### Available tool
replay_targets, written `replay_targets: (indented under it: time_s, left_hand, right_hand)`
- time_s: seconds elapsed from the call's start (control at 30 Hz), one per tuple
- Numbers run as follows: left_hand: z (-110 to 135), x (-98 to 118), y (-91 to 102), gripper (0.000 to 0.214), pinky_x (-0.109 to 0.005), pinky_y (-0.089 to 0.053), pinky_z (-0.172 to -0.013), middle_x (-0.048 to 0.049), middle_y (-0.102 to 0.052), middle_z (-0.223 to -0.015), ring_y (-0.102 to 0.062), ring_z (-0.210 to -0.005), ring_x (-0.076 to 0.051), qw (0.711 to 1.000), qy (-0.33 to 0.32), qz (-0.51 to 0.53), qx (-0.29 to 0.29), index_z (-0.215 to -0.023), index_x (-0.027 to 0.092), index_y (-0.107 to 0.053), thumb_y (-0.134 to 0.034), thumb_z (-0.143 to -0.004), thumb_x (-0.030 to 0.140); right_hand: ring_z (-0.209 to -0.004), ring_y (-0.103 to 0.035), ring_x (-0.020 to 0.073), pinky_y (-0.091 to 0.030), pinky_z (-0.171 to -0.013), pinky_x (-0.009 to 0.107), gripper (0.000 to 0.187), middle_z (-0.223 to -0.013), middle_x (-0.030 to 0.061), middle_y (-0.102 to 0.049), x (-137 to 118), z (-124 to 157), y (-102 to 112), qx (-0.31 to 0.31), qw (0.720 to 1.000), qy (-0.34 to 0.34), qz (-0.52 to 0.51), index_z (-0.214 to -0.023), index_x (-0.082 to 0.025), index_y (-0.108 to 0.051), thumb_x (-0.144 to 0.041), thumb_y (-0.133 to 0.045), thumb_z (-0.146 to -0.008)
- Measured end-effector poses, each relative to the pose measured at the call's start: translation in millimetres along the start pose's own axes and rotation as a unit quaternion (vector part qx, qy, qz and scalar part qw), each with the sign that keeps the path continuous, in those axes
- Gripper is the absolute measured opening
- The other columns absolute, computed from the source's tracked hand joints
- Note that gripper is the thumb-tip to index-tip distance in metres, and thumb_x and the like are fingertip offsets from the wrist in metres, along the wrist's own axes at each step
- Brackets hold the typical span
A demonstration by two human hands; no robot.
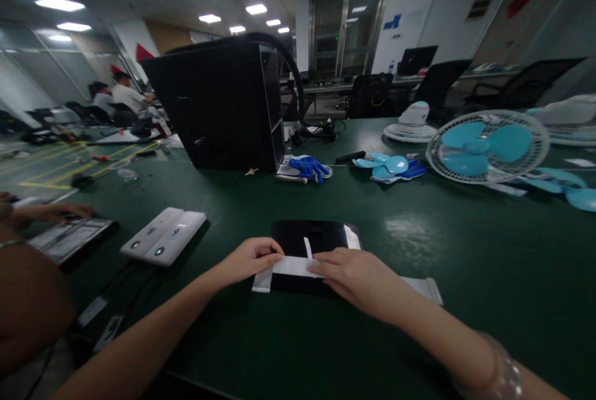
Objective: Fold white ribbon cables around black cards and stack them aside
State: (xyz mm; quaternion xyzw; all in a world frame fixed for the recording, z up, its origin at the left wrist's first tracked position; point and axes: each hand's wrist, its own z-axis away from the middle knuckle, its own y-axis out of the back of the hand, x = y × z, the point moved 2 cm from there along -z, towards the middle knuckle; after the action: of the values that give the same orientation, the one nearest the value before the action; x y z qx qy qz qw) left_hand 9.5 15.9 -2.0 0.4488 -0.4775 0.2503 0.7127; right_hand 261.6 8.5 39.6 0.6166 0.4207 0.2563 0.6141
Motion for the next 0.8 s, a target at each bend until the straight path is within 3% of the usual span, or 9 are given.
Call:
replay_targets:
  time_s: [0.17, 0.43, 0.8]
  left_hand:
    - [3.9, 5.5, 0.8, 0.031, -0.023, -0.036, -0.054, 0.0013, -0.064, -0.074, -0.058, -0.064, -0.013, 0.988, 0.021, -0.15, 0.012, -0.109, 0.021, -0.059, -0.049, -0.089, 0.043]
    - [6.6, 12.0, -2.9, 0.026, -0.022, -0.033, -0.053, 0.0034, -0.062, -0.075, -0.056, -0.063, -0.012, 0.961, -0.005, -0.275, 0.02, -0.107, 0.025, -0.059, -0.048, -0.09, 0.043]
    - [7.5, 12.4, -4.2, 0.027, -0.022, -0.033, -0.054, 0.0035, -0.062, -0.077, -0.055, -0.064, -0.011, 0.949, -0.007, -0.315, 0.019, -0.107, 0.025, -0.058, -0.047, -0.091, 0.044]
  right_hand:
    - [-0.1, -0.062, 0.0195, -0.054, -0.083, 0.039, 0.036, -0.121, 0.0025, -0.063, 6.5, 0.2, -6.4, 0.029, 0.996, 0.04, 0.072, -0.121, -0.028, -0.062, -0.017, -0.049, -0.089]
    - [-0.099, -0.062, 0.0192, -0.053, -0.082, 0.037, 0.032, -0.118, 0.0031, -0.063, 3.0, 0.1, -13.9, 0.019, 0.993, 0.037, 0.107, -0.118, -0.027, -0.064, -0.02, -0.05, -0.09]
    - [-0.099, -0.061, 0.0189, -0.05, -0.082, 0.037, 0.035, -0.117, 0.0019, -0.063, 5.8, 2.2, -18.2, 0.023, 0.993, 0.041, 0.106, -0.118, -0.027, -0.063, -0.015, -0.053, -0.086]
